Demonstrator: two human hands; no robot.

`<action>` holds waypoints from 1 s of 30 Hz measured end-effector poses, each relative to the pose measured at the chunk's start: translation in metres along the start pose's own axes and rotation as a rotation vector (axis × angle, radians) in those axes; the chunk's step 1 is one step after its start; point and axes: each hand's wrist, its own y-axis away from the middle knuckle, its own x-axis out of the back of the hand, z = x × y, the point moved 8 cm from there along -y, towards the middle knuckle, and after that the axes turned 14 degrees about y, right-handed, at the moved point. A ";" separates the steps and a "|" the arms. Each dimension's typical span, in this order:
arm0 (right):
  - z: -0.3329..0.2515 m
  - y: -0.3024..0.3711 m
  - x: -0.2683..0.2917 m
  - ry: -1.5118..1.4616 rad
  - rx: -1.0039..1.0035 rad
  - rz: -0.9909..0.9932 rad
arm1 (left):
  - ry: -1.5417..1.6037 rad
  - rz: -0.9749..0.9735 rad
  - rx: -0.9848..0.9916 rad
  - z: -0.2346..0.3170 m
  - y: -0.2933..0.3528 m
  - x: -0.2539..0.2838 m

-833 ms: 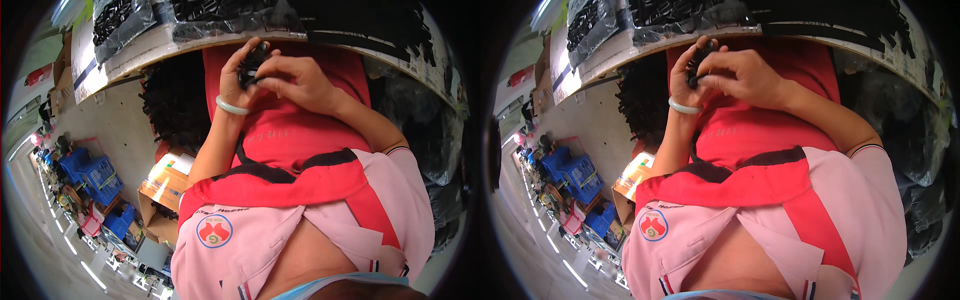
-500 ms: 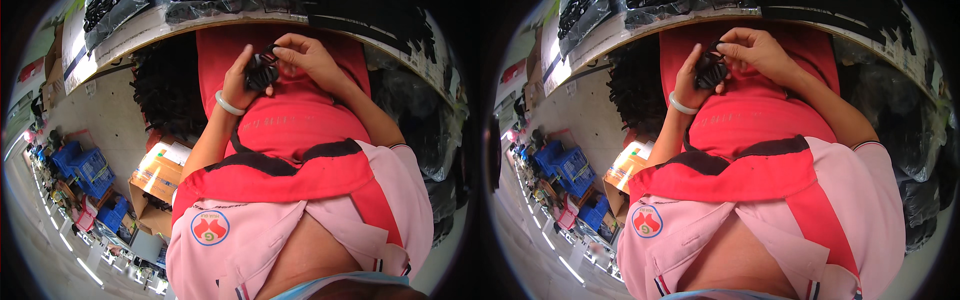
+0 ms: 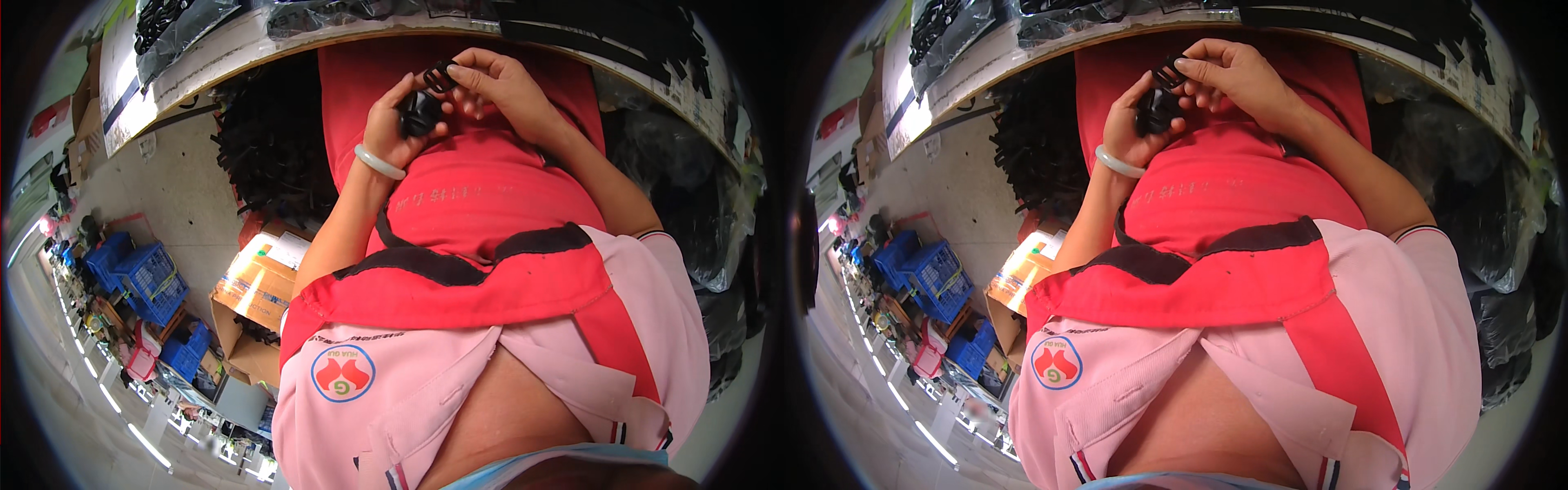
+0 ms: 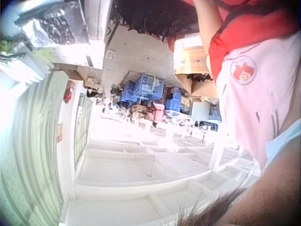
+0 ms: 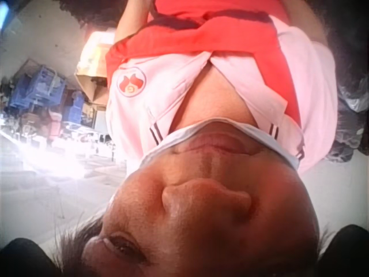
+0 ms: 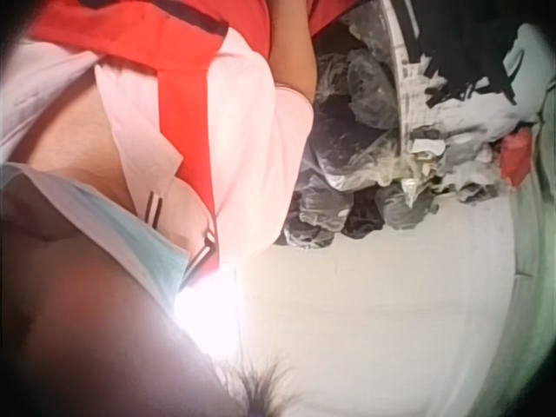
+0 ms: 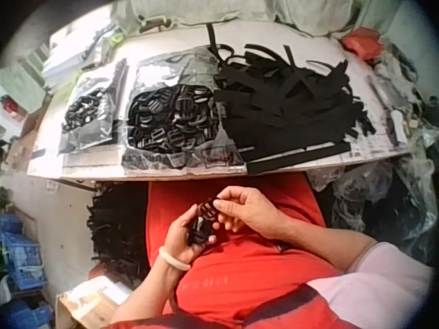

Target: The recorder is assembling small plastic buckles onto black nylon straps at a workbench.

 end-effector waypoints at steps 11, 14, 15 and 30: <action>0.006 0.000 0.011 -0.145 -0.026 0.057 | -0.095 0.142 -0.113 0.008 -0.011 0.003; 0.012 -0.003 0.011 -0.206 -0.023 0.087 | -0.131 0.131 -0.099 0.006 -0.010 0.005; 0.012 -0.002 0.013 -0.228 -0.009 0.100 | -0.121 0.100 -0.103 0.005 -0.011 -0.003; 0.004 0.000 0.019 -0.203 0.057 0.169 | 0.028 -0.007 -0.039 -0.005 -0.018 -0.012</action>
